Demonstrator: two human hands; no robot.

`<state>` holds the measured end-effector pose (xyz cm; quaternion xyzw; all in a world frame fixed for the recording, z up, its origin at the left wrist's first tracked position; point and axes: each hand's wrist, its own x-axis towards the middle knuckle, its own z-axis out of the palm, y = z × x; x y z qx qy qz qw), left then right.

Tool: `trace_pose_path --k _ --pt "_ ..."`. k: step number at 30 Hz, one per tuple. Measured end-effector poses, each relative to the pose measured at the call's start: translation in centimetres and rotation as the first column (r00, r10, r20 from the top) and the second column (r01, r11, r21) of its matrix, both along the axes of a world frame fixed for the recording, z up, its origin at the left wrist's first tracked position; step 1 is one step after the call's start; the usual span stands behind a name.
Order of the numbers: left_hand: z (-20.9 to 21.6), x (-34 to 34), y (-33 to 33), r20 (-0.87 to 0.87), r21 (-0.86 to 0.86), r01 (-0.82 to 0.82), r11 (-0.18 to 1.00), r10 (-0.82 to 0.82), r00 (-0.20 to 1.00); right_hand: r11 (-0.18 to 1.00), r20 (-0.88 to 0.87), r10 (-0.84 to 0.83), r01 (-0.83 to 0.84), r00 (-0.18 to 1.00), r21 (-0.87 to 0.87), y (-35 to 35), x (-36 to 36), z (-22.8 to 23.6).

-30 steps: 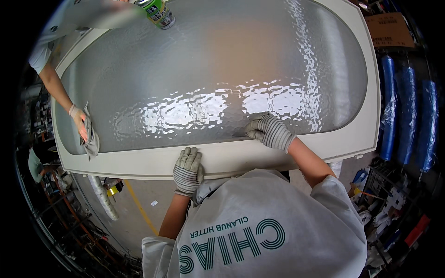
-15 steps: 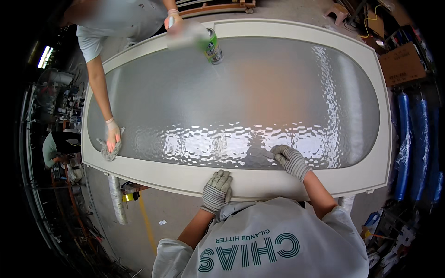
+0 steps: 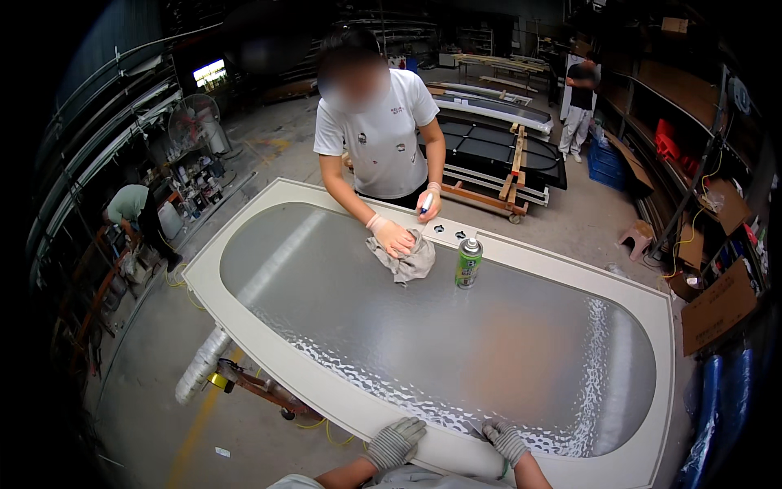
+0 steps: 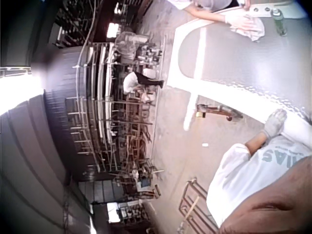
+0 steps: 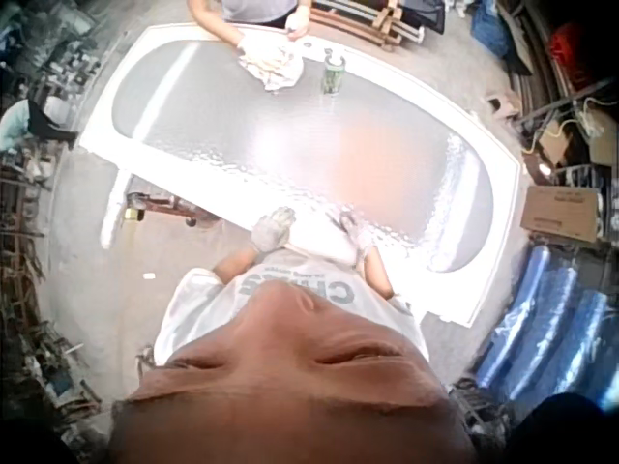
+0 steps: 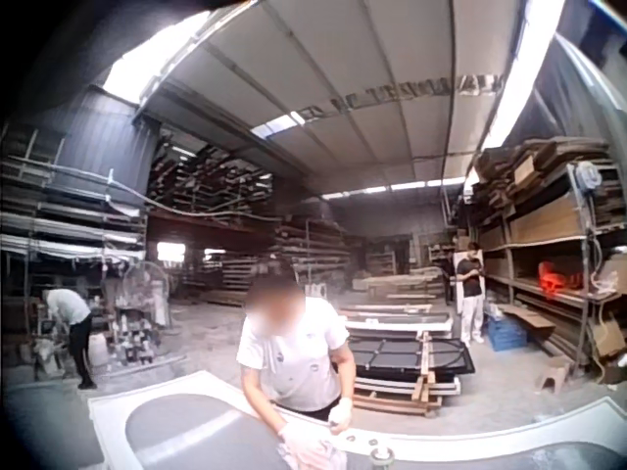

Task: The person applies a protective film to a large glass panel, using a squeegee to smooth the surface and remove bubbles. They also use a heat gun to help the film adhere and a spray bottle to apply liquid to the surface.

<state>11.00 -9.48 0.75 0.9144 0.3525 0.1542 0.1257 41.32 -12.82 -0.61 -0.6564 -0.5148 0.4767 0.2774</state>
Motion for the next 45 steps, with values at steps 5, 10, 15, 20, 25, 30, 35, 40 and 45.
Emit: trace_pose_path --k 5,10,15,20,25,30,35,40,45 --pt "0.4 1.0 -0.5 -0.066 0.049 -0.259 0.965 0.262 0.963 0.930 -0.334 -0.152 0.020 0.930 -0.367 -1.3 -0.2 0.9" --pt "1.2 4.6 0.9 -0.155 -0.135 -0.020 0.991 -0.002 0.988 0.981 -0.351 -0.100 0.033 0.931 -0.192 -3.3 -1.6 1.9" --pt "0.7 10.3 1.3 -0.200 -0.326 0.194 0.925 -0.268 0.942 0.983 -0.421 -0.180 0.147 0.889 -0.108 -6.1 0.9 -1.0" --pt "-0.1 13.6 -0.5 -0.129 -0.231 0.289 0.929 -0.324 0.937 0.865 -0.348 -0.486 0.497 0.802 -0.062 -8.4 5.7 2.4" --pt "-0.1 15.3 -1.2 -0.137 -0.206 0.308 0.929 -0.339 0.931 0.794 0.057 -0.588 0.562 0.807 0.232 -10.9 13.5 -0.2" --pt "-0.2 15.5 -1.7 -0.134 -0.176 0.264 0.948 -0.289 0.948 0.811 0.456 -0.581 0.521 0.674 0.265 -12.1 17.3 -2.2" --pt "-0.2 13.5 -1.7 -0.118 -0.178 0.164 0.970 -0.186 0.975 0.817 0.547 -0.567 0.509 0.616 0.273 -11.8 15.5 -1.3" --pt "-0.5 10.6 -1.5 -0.110 -0.120 0.063 0.991 -0.077 0.991 0.750 0.377 -0.661 0.565 0.649 0.344 -11.5 12.7 -1.9" --pt "-1.5 9.9 -0.9 -0.109 -0.062 0.077 0.995 -0.084 0.991 0.793 0.159 -0.597 0.547 0.787 0.269 -10.6 8.7 -2.6"
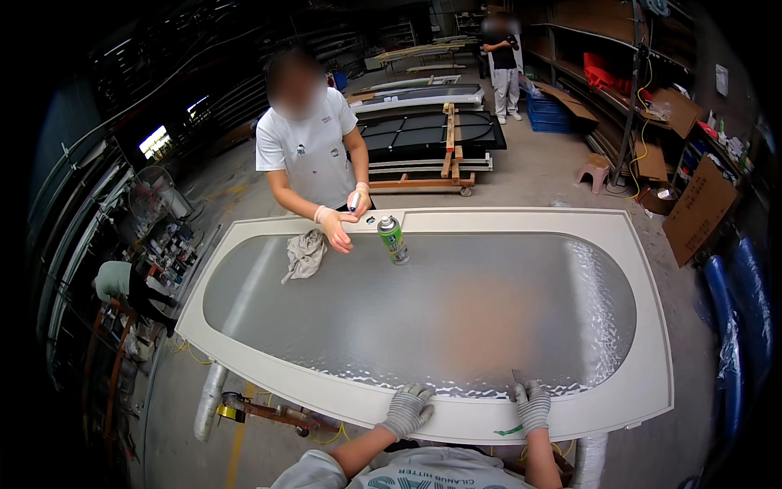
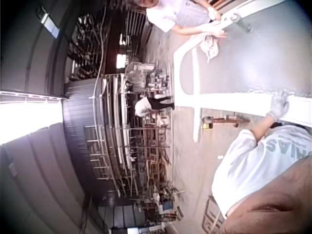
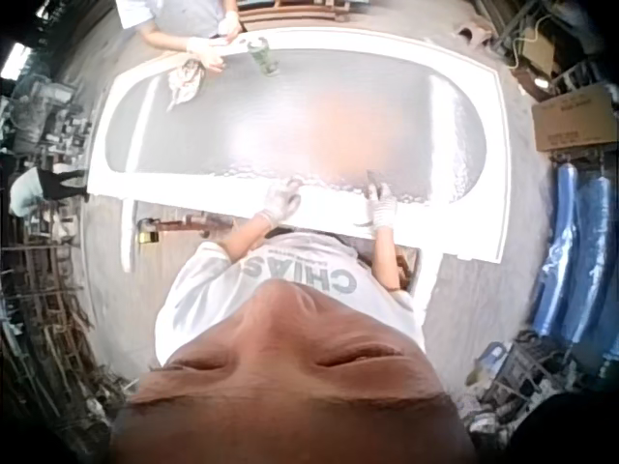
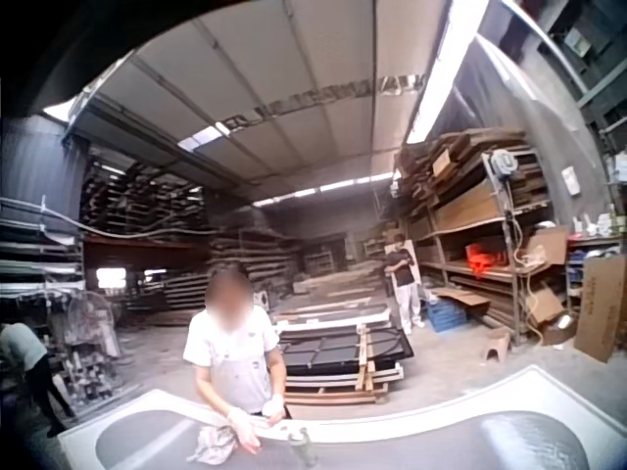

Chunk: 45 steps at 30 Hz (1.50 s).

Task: The person applies a protective film to a large glass panel, using a squeegee to smooth the surface and remove bubbles. They also use a heat gun to help the film adhere and a spray bottle to apply liquid to the surface.

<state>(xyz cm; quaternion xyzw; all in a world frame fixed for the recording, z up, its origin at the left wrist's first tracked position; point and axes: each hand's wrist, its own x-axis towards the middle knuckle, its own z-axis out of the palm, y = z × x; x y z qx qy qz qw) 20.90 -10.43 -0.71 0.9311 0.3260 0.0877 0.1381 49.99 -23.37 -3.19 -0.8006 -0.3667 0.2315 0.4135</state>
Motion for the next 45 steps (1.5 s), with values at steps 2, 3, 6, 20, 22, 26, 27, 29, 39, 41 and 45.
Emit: trace_pose_path --k 2,3,6,20,22,26,27,29,39,41,45 --pt "0.5 0.0 -0.3 -0.044 -0.056 -0.019 0.998 0.017 0.999 0.990 -0.193 0.090 -0.066 0.977 0.127 0.2 -2.6 -0.4" --pt "0.7 -0.2 -0.2 -0.068 -0.076 -0.035 0.996 0.030 0.997 0.987 -0.291 0.088 -0.044 0.953 0.154 0.2 -4.2 -0.1" --pt "-0.1 -1.9 -0.2 -0.013 0.075 0.020 0.997 -0.019 1.000 0.982 -0.489 0.101 -0.009 0.867 0.186 -0.6 -8.9 1.1" --pt "-0.5 -12.1 1.2 0.146 0.185 -0.068 0.980 0.041 0.988 0.953 -0.345 -0.174 0.246 0.922 0.176 -12.3 -24.4 0.9" --pt "-0.7 -12.5 0.9 0.125 0.176 -0.050 0.983 0.028 0.992 0.951 -0.446 -0.208 0.286 0.871 0.116 -13.5 -27.4 1.1" --pt "-0.1 -12.8 0.9 0.102 0.166 -0.024 0.986 0.007 0.995 0.936 -0.381 -0.293 0.344 0.877 0.071 -15.8 -31.7 1.7" --pt "0.1 -12.7 1.2 0.106 0.170 -0.016 0.985 -0.002 0.994 0.928 -0.391 -0.309 0.365 0.867 0.075 -16.3 -32.4 1.8" --pt "0.1 -12.7 1.0 0.098 0.190 -0.009 0.982 -0.010 0.995 0.910 -0.410 -0.342 0.408 0.845 0.081 -17.4 -33.4 1.9" --pt "0.9 -12.8 0.9 0.037 0.140 -0.010 0.990 0.005 0.999 0.857 -0.453 -0.430 0.510 0.781 0.067 -20.4 -34.6 4.5" --pt "0.0 -12.5 0.6 0.021 0.125 -0.018 0.992 0.015 1.000 0.842 -0.421 -0.445 0.529 0.790 0.103 -20.3 -35.2 6.2" --pt "-0.1 -12.2 0.4 -0.011 0.161 -0.050 0.986 0.053 0.999 0.832 -0.441 -0.434 0.537 0.786 0.139 -21.4 -35.3 5.1"
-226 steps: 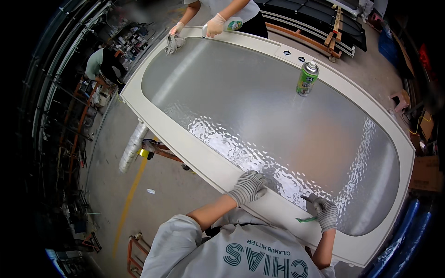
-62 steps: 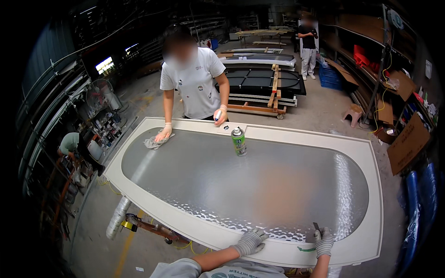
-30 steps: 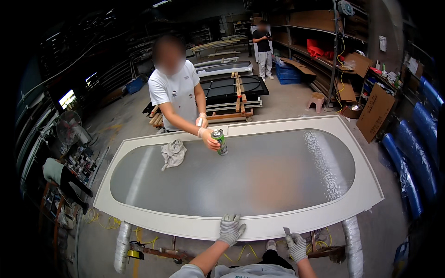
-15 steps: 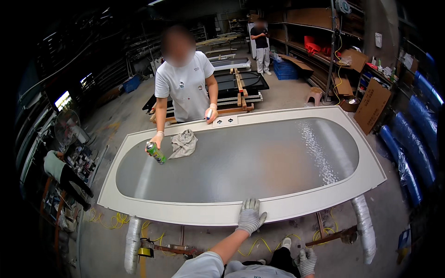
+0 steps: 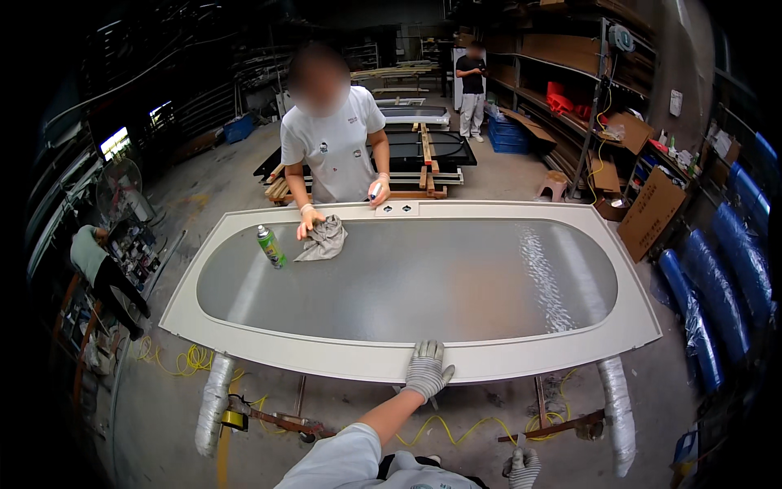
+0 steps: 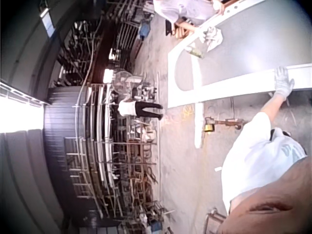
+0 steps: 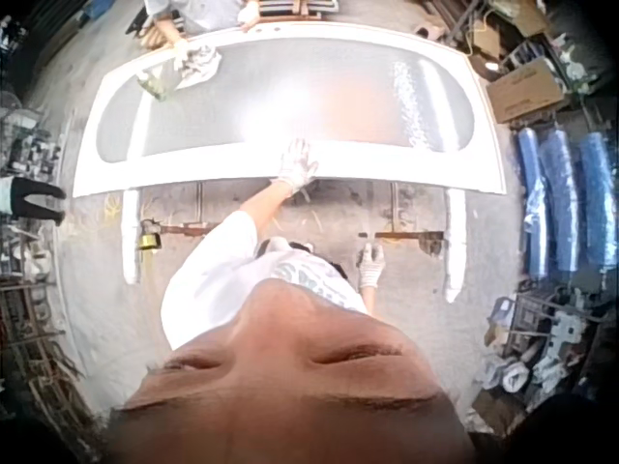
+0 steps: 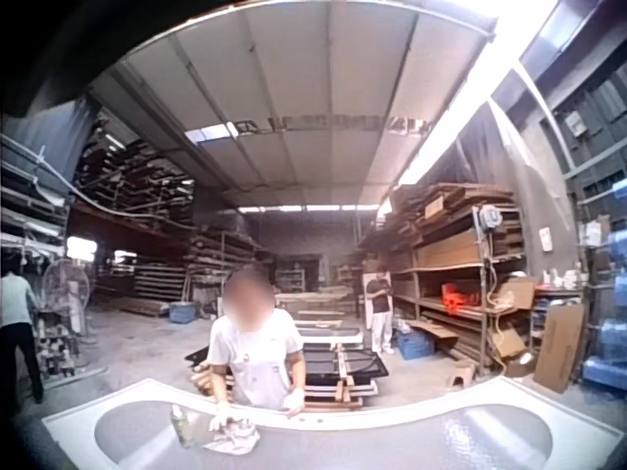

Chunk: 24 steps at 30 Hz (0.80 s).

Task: The person applies a protective film to a large glass panel, using a squeegee to smooth the surface and remove bubbles. They also use a heat gun to help the film adhere and a spray bottle to apply liquid to the surface.

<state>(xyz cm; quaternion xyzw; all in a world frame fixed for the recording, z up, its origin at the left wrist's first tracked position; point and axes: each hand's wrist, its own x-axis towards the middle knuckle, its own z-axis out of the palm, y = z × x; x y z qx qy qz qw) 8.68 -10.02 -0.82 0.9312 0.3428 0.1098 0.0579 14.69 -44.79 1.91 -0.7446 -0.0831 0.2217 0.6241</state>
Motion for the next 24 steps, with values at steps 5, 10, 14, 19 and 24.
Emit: trace_pose_path --k 5,10,14,19,24 --pt "-0.9 0.9 -0.4 -0.036 0.029 -0.042 0.999 0.044 0.998 0.996 0.155 0.023 -0.009 0.988 -0.091 -2.0 -0.2 4.1" --pt "-2.7 1.8 0.9 0.192 -0.054 -0.137 0.989 0.145 0.971 0.984 -0.086 -0.048 0.032 0.995 -0.173 -7.6 1.6 0.8" --pt "-2.1 2.3 7.4 0.551 -0.510 -0.191 0.838 0.490 0.675 0.991 -0.049 -0.132 0.131 0.990 -0.026 -11.9 2.3 -4.1" --pt "6.0 2.2 8.5 0.650 -0.474 -0.152 0.867 0.461 0.605 0.977 -0.203 -0.169 0.138 0.964 -0.160 -11.3 1.8 0.6" --pt "1.3 0.7 3.9 0.179 -0.324 -0.244 0.914 0.313 0.933 0.994 -0.107 -0.070 0.060 0.992 -0.097 -9.1 1.7 -1.4"
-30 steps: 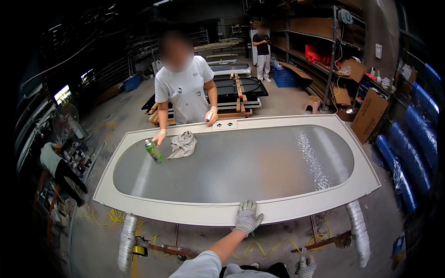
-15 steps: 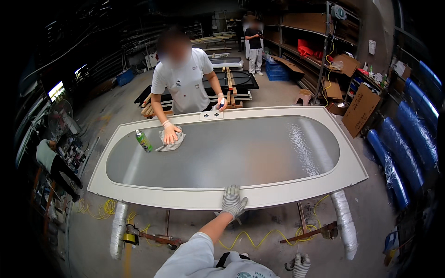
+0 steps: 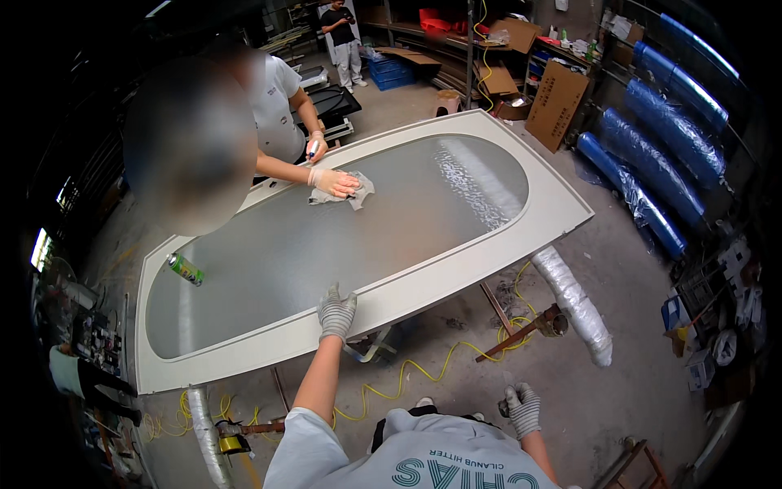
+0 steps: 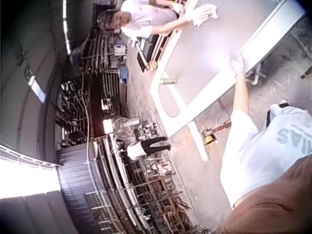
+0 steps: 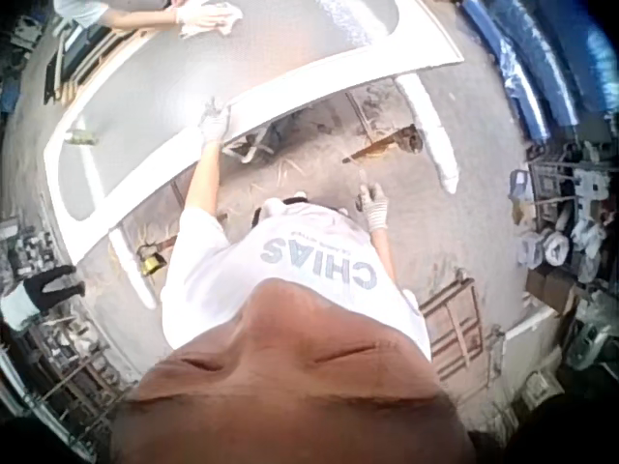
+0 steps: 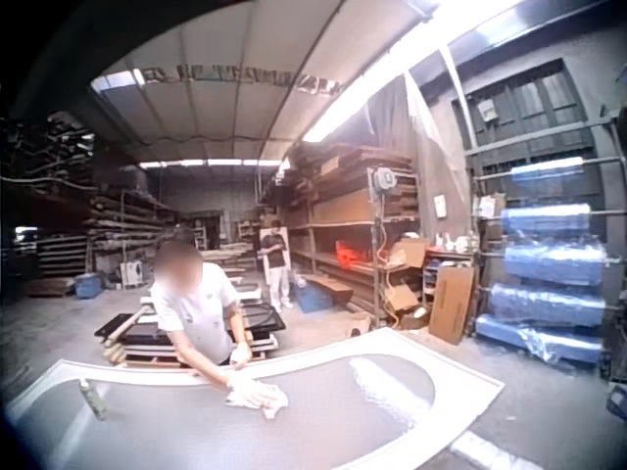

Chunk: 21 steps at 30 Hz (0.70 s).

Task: The person applies a protective film to a large glass panel, using a squeegee to smooth the surface and remove bubbles. They also use a heat gun to help the film adhere and a spray bottle to apply liquid to the surface.

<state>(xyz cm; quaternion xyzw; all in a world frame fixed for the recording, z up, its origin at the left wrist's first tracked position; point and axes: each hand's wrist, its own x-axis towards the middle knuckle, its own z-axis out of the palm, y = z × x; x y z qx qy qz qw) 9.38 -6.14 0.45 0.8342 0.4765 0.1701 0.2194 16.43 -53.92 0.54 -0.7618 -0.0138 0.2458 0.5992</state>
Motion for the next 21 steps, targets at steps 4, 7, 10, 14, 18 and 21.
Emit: trace_pose_path --k 4,7,10,14,18,21 --pt "-5.1 -0.8 -1.8 -0.152 0.270 0.192 0.944 -0.155 0.976 0.989 0.048 0.075 -0.068 0.996 -0.135 0.7 -0.3 -0.5" --pt "-4.6 0.9 -2.1 -0.123 0.271 0.235 0.933 -0.208 0.970 0.956 0.041 0.101 -0.086 0.994 -0.279 0.3 -0.5 -0.2" --pt "-4.7 4.2 -1.6 -0.063 0.227 0.255 0.940 -0.247 0.967 0.902 0.071 0.103 -0.063 0.992 -0.428 -2.5 -1.4 -4.1" --pt "-4.3 8.1 -3.8 -0.019 0.210 0.240 0.948 -0.241 0.970 0.872 -0.028 0.036 -0.045 0.999 -0.487 -3.7 -3.4 -1.4" --pt "-2.8 10.1 -5.4 -0.066 0.180 0.178 0.967 -0.169 0.983 0.878 -0.147 -0.082 0.002 0.986 -0.478 -4.2 -3.9 3.5" --pt "-2.4 10.2 -5.6 -0.091 0.192 0.211 0.958 -0.197 0.976 0.865 -0.158 -0.103 0.010 0.982 -0.501 -6.9 -3.5 2.7"
